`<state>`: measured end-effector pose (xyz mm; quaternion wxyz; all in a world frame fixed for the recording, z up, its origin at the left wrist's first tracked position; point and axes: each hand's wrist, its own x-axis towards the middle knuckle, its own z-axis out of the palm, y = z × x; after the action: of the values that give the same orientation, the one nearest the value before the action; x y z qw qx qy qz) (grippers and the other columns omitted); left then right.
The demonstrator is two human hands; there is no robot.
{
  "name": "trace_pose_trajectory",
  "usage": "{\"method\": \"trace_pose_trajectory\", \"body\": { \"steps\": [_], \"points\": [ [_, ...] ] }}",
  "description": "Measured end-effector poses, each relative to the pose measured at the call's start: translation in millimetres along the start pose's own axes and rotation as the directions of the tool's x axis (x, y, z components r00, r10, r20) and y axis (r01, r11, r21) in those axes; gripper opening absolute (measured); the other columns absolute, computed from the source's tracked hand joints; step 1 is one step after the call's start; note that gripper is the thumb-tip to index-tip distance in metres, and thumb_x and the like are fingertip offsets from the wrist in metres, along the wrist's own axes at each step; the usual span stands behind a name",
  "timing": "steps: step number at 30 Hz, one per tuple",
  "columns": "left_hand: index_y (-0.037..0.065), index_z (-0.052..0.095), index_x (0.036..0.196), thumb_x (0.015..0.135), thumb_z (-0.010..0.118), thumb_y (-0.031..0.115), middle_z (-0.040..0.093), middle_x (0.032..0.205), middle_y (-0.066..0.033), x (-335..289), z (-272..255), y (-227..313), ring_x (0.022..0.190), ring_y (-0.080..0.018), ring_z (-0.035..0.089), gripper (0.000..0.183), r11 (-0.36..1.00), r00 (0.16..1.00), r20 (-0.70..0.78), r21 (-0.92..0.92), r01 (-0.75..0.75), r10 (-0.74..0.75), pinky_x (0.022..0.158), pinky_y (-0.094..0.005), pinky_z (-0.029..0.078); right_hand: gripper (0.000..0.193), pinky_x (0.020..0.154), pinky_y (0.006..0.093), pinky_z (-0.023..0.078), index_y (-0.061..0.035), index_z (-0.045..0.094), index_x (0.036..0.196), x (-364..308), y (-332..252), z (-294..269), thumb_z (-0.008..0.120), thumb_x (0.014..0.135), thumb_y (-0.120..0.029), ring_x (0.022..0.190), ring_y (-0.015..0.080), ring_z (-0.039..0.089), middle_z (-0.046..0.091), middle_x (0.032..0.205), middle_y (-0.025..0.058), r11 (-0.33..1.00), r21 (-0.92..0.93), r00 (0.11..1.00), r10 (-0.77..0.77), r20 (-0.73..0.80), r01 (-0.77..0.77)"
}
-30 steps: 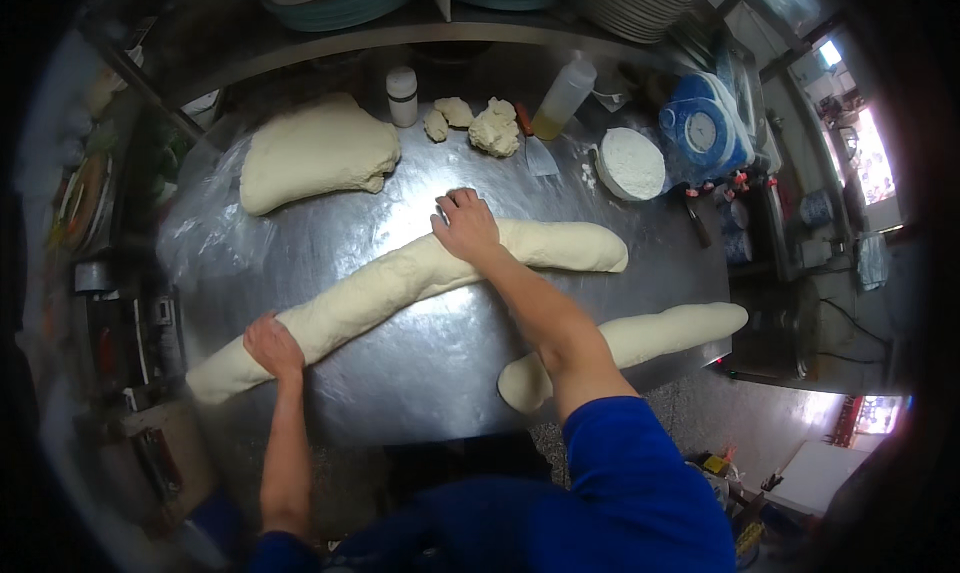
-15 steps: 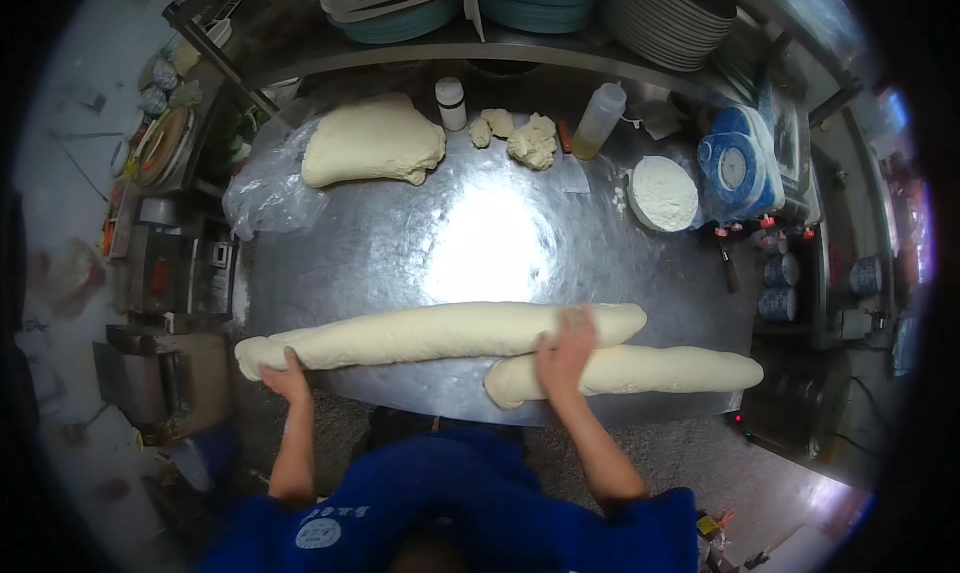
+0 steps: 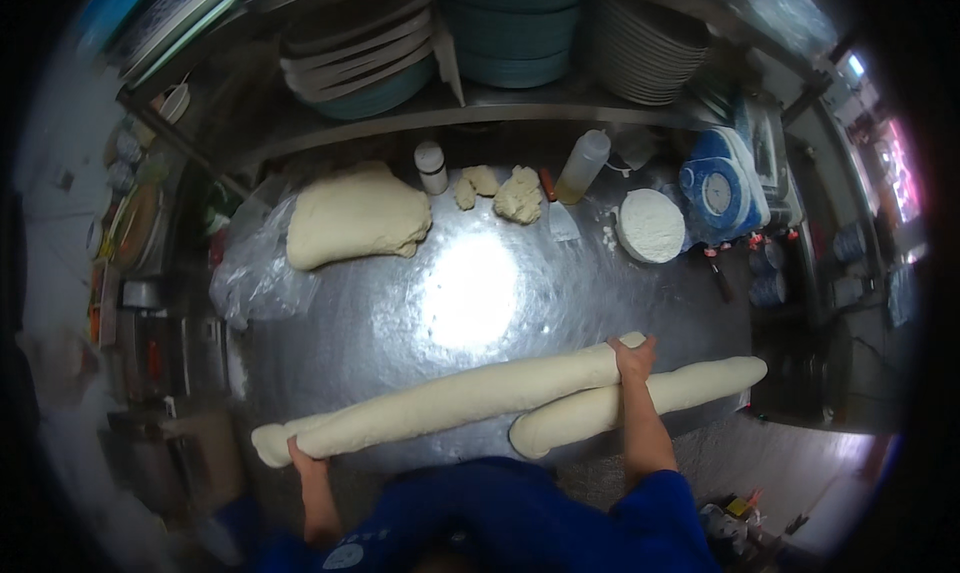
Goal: The person rolls a long log of dough on a stainless steel countertop, then uses a bench scraper to cut it into smaller pieces. Each piece is placed on a digital scale to check weight, and the cut pieces are set aside on the counter.
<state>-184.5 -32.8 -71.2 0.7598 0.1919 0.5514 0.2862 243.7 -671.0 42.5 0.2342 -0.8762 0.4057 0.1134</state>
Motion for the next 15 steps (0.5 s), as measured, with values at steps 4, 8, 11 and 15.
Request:
{"method": "trace_pose_trajectory", "body": {
  "steps": [4, 8, 11, 15],
  "points": [
    [0.007, 0.059, 0.144, 0.094, 0.059, 0.040, 0.066, 0.140, -0.0182, -22.4, 22.1, 17.7, 0.125, -0.0416, 0.067, 0.060, 0.999, 0.999, 0.019, 0.010, 0.039, -0.039, 0.106, -0.0591, 0.057, 0.094, 0.106, 0.0482, 0.052, -0.0084, 0.047, 0.147, 15.0, 29.8, -11.9, 0.094, 0.070, -0.038, 0.122, 0.0446, 0.066, 0.067, 0.130, 0.0269, 0.967, 0.049, 0.969, -0.247, -0.029, 0.248],
    [0.007, 0.052, 0.149, 0.091, 0.065, 0.029, 0.058, 0.146, -0.0199, -154.4, 146.5, 62.4, 0.130, -0.0407, 0.061, 0.063, 0.990, 0.990, 0.084, 0.069, -0.120, 0.114, 0.109, -0.0577, 0.055, 0.073, 0.096, 0.0481, 0.055, -0.0107, 0.053, 0.129, -38.0, -15.0, -58.1, 0.092, 0.070, -0.026, 0.109, 0.0380, 0.071, 0.070, 0.116, 0.0207, 0.748, 0.027, 0.725, -0.634, -0.269, 0.663],
    [0.009, 0.034, 0.160, 0.093, 0.066, 0.008, 0.033, 0.164, -0.0252, -217.1, 222.1, 88.1, 0.147, -0.0403, 0.045, 0.074, 0.953, 0.944, 0.218, 0.121, -0.278, 0.247, 0.120, -0.0546, 0.044, 0.070, 0.094, 0.0463, 0.055, -0.0095, 0.054, 0.128, -85.8, -69.1, -120.8, 0.091, 0.070, -0.022, 0.107, 0.0380, 0.071, 0.069, 0.115, 0.0204, 0.627, 0.044, 0.604, -0.725, -0.331, 0.778],
    [0.007, 0.046, 0.155, 0.095, 0.072, 0.024, 0.050, 0.155, -0.0216, -204.5, 269.8, 120.3, 0.140, -0.0381, 0.054, 0.068, 0.984, 0.935, 0.319, 0.040, -0.175, 0.153, 0.116, -0.0565, 0.048, 0.069, 0.094, 0.0450, 0.056, -0.0092, 0.055, 0.128, -92.3, -100.9, -174.7, 0.092, 0.071, -0.022, 0.105, 0.0386, 0.072, 0.070, 0.115, 0.0188, 0.605, 0.150, 0.608, -0.685, -0.402, 0.782]
  ]
}}
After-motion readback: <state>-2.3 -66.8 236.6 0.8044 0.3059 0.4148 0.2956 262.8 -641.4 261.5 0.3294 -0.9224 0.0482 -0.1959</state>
